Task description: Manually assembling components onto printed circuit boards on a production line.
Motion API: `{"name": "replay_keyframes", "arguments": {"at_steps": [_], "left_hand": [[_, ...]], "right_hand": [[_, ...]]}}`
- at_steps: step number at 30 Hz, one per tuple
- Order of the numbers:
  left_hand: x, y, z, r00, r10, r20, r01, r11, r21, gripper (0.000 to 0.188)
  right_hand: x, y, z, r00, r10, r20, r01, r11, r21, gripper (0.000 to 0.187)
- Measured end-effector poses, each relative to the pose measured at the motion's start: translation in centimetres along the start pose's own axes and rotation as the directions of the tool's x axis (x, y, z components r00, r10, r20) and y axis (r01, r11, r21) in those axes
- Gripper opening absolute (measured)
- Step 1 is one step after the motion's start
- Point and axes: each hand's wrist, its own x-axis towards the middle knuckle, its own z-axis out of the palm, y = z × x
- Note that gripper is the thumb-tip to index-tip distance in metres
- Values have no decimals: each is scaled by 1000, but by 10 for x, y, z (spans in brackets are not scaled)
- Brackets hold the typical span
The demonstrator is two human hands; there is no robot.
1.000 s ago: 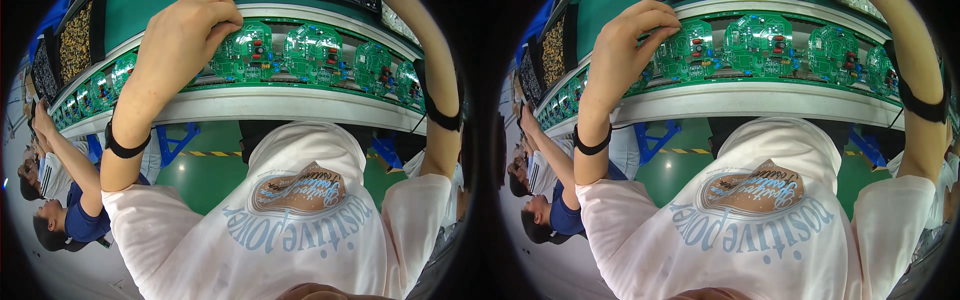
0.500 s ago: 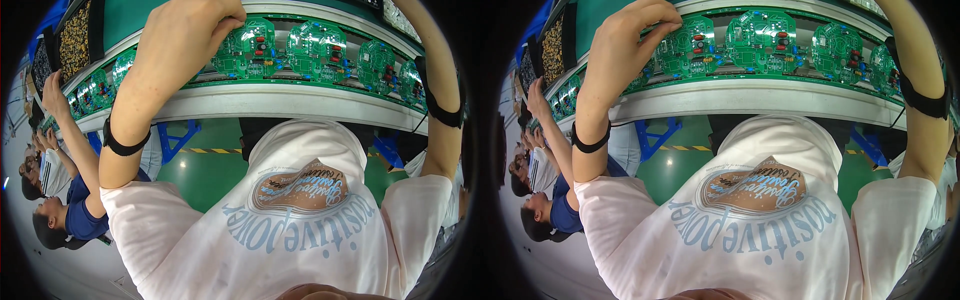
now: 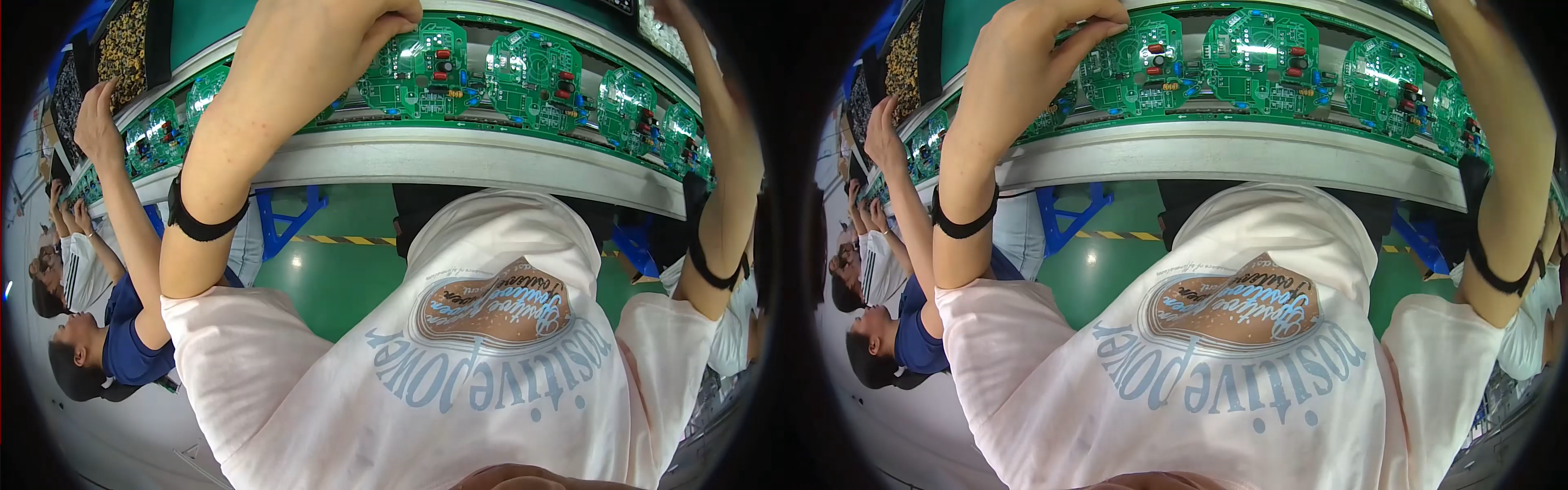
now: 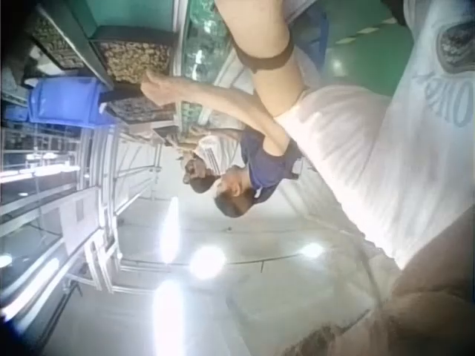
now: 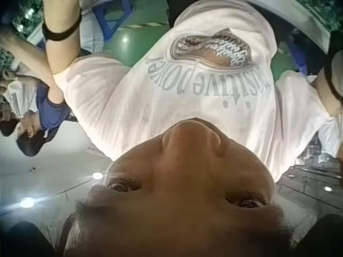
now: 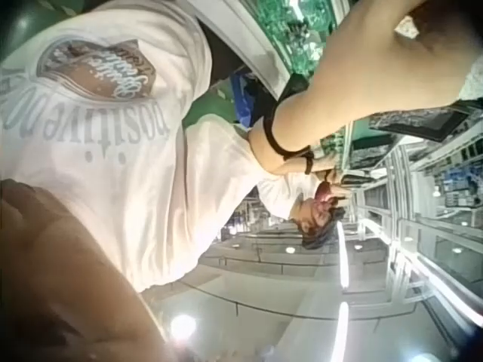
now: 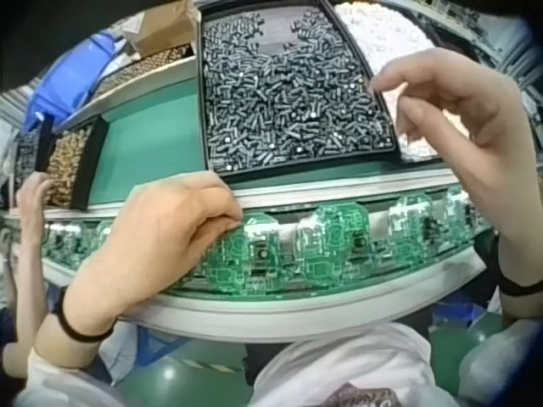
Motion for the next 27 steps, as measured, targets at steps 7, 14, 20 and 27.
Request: {"name": "replay_keyframes", "arguments": {"at_steps": [7, 14, 20, 27], "left_hand": [[-12, -13, 13, 996, 24, -86, -29, 998, -56, 6], [-8, -13, 16, 995, 66, -78, -69, 997, -42, 5], [-4, -10, 18, 994, 68, -81, -68, 998, 7, 6], [-4, -8, 19, 991, 77, -107, -79, 997, -15, 5]], "right_hand": [[-24, -137, 26, 959, 256, 120, -282, 905, 319, 22], [-55, -103, 46, 918, 317, 238, -396, 699, 596, 24], [-52, -103, 54, 924, 307, 228, -378, 641, 668, 24], [-49, -109, 56, 903, 333, 270, -424, 603, 676, 24]]}}
